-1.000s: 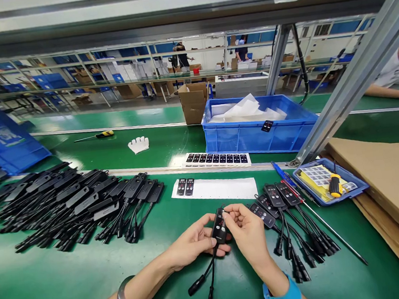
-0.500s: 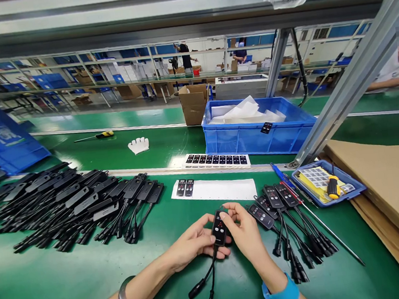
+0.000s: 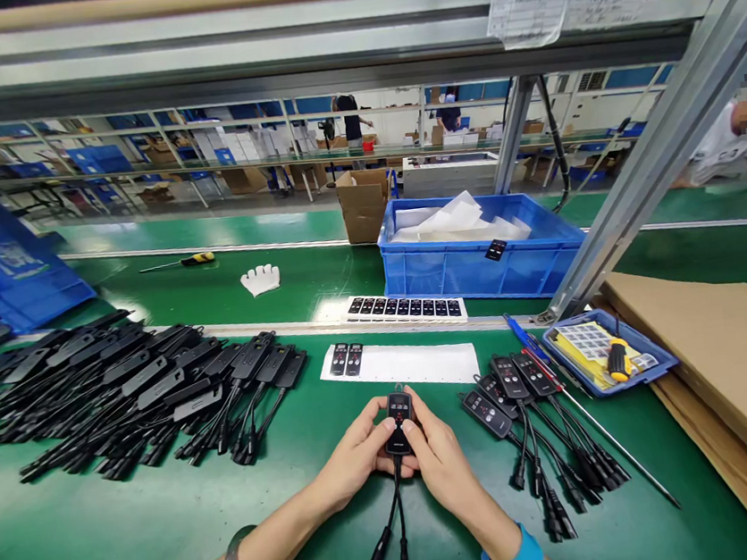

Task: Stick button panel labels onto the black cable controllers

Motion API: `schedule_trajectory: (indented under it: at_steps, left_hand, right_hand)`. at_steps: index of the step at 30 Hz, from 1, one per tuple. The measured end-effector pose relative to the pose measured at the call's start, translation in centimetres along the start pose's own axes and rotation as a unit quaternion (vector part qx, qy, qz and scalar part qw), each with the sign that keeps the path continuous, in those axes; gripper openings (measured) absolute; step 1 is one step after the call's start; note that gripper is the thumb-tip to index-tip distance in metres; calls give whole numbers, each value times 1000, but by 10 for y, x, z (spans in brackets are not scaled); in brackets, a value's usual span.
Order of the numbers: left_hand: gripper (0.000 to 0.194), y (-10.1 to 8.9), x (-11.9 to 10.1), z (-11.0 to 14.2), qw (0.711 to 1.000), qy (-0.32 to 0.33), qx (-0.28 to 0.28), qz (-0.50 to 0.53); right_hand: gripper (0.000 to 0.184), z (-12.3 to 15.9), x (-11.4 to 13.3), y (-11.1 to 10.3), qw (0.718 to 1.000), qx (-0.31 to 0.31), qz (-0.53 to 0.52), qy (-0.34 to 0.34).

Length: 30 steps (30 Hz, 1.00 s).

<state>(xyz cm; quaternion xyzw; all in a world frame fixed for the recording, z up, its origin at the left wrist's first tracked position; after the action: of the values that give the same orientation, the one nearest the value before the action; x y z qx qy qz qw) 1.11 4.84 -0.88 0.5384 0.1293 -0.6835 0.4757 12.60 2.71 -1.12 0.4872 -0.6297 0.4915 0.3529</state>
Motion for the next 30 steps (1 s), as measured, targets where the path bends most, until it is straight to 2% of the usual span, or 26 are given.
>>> schedule_trajectory:
  at_steps: [3,5,8,10,12,13,15,17,19,23,24,26,28,30]
  left_hand:
    - [42,-1,5,-3,999,11,-13,-43]
    - [43,-3,8,-6,999,15,-18,-28]
    - [45,-6,8,-9,999,28,-11,25]
    - [49,-7,4,-9,999,36,5,15]
    - [51,-12,-3,-6,994,72,-7,-79]
    - [50,-17,-9,-5,983,103,-34,-149]
    - [44,-27,-19,-1,936,170,-109,-289]
    - [40,-35,-26,1,891,211,-160,-369]
    - [40,-39,-28,-1,874,227,-166,-395]
    - [49,-36,-22,-7,871,233,-120,-415]
    - [51,-34,-20,-8,869,237,-107,-422]
    - [53,-31,-18,-8,860,253,-88,-435]
    - [54,-28,-16,-9,849,266,-77,-450]
    - [55,-28,-14,-10,841,266,-70,-466]
  right_hand:
    - [49,1,-5,2,1000,0,31,-5]
    - [50,3,-5,5,998,-1,55,-9]
    - [56,3,6,7,987,-8,152,-59]
    - [56,1,17,4,968,-11,228,-103]
    - [48,-4,26,-7,945,-20,304,-121]
    - [45,-6,29,-15,929,-26,351,-117]
    - [41,-11,30,-36,879,-28,469,-78]
    - [38,-13,26,-58,822,-17,569,-26]
    - [35,-11,21,-76,784,-13,621,10]
    - [35,-8,15,-95,755,-28,654,31]
    - [37,-11,14,-95,760,-29,649,26]
    - [38,-23,13,-85,794,-16,607,-2]
    - [35,-44,12,-66,839,16,543,-44]
    - [31,-69,8,-39,867,54,489,-79]
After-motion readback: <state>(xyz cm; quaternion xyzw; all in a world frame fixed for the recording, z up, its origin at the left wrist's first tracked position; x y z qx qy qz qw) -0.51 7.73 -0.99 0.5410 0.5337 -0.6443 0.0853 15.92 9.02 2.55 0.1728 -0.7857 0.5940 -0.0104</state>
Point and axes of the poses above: each hand's wrist, its own z-axis away from the middle knuckle, its own y-axis out of the palm, x = y × z, the point moved 5 cm from there along -z, towards the middle knuckle, and after that the axes turned 10 degrees about -y, right-handed, at the moved point
